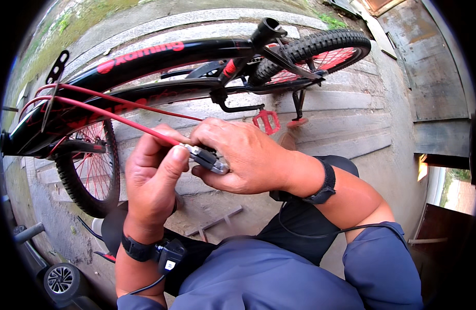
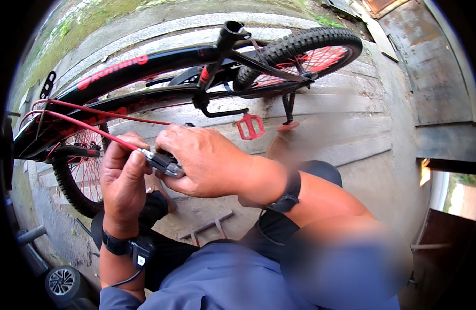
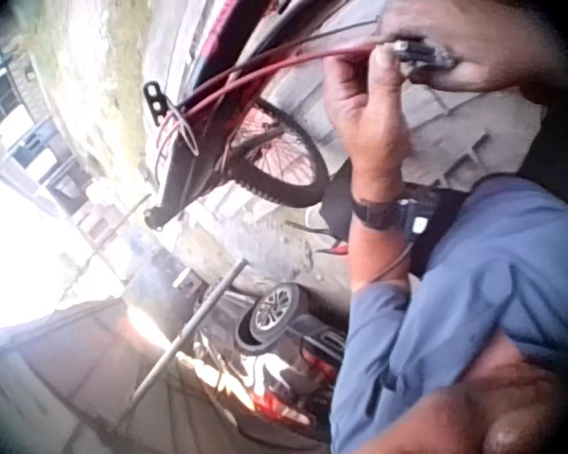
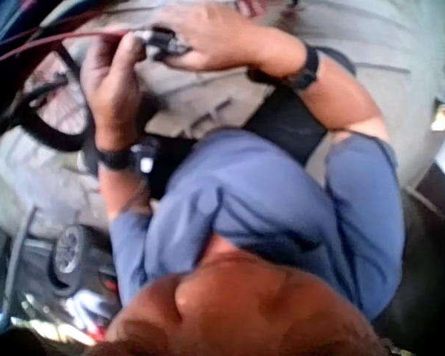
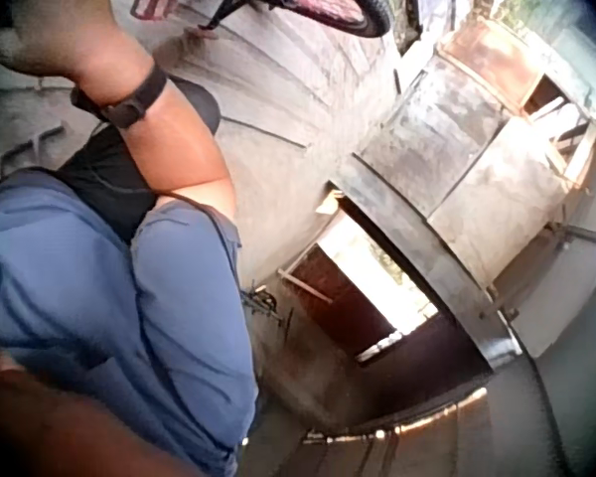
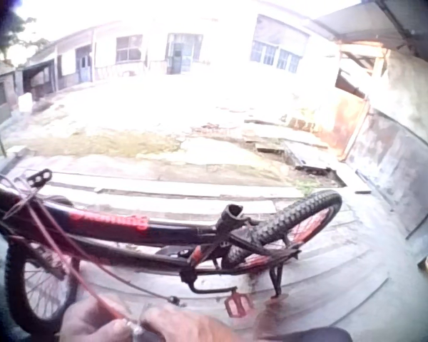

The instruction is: The person is sitting on the ground repairing a bicycle brake system. They use pliers to crimp a ferrule onto a red brake cable and then attach the cable to the brake caliper, securing it with a screw.

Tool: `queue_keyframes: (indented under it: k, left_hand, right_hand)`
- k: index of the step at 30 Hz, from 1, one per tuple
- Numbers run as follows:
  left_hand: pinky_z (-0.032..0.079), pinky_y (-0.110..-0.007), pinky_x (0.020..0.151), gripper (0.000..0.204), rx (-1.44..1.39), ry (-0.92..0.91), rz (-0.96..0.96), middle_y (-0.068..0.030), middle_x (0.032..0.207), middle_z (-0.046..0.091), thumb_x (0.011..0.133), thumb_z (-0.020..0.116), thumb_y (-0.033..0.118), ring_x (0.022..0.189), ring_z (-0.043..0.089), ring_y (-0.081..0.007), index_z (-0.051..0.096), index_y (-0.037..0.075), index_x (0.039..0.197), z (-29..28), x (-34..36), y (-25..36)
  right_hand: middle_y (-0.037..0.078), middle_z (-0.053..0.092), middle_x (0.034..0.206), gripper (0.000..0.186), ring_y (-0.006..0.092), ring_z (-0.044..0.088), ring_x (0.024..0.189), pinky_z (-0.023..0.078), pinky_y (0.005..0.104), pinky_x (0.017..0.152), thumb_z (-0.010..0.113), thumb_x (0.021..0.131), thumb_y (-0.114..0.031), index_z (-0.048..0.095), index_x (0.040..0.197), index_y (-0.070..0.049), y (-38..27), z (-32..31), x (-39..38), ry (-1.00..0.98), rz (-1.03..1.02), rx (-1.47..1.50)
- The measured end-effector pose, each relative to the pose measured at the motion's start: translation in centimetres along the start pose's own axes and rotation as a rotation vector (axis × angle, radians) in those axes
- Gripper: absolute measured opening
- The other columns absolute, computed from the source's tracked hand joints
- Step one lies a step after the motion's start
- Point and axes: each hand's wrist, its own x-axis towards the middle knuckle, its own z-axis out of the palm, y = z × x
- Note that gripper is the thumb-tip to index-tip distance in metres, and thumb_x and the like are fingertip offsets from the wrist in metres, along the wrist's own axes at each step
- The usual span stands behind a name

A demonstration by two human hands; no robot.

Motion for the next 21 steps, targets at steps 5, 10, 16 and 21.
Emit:
queue_keyframes:
  k: [5,10,16,21]
  left_hand:
    - [0.04,-0.021,0.07,0.015,-0.019,0.001,-0.001,-0.0003,0.092,0.054,0.093,0.062,0.013,0.077,0.048,-0.0067,0.06,0.002,0.103,0.06,0.1,0.11]
    - [0.041,-0.021,0.069,0.016,-0.014,0.044,-0.016,-0.0014,0.094,0.055,0.093,0.061,0.012,0.075,0.049,-0.0071,0.06,0.002,0.104,0.21,0.06,0.22]
    - [0.042,-0.021,0.068,0.017,-0.006,0.088,-0.019,-0.0016,0.094,0.056,0.093,0.06,0.014,0.074,0.05,-0.0067,0.061,0.002,0.105,0.22,0.02,-0.06]
    - [0.042,-0.02,0.067,0.017,-0.006,0.098,-0.026,-0.0015,0.091,0.057,0.094,0.06,0.014,0.072,0.05,-0.0062,0.06,0.002,0.106,0.31,0.05,-0.02]
  right_hand:
    - [0.015,0.059,0.098,0.039,0.0357,0.061,0.089,0.051,0.0426,0.074,0.077,0.076,-0.02,0.057,0.104,-0.001,0.07,-0.18,-0.21,-0.008,0.023,-0.026]
    - [0.015,0.057,0.105,0.046,0.0352,0.06,0.094,0.051,0.042,0.076,0.079,0.074,-0.022,0.055,0.109,-0.002,0.27,-0.03,-0.43,0.009,-0.01,-0.047]
    - [0.019,0.054,0.107,0.046,0.0384,0.061,0.093,0.052,0.0444,0.077,0.078,0.072,-0.024,0.054,0.105,-0.002,0.55,0.29,-0.57,0.092,-0.024,-0.021]
    - [0.018,0.051,0.119,0.055,0.0362,0.06,0.1,0.052,0.0408,0.081,0.079,0.071,-0.018,0.053,0.117,-0.003,0.5,0.04,-0.51,0.069,-0.014,-0.03]
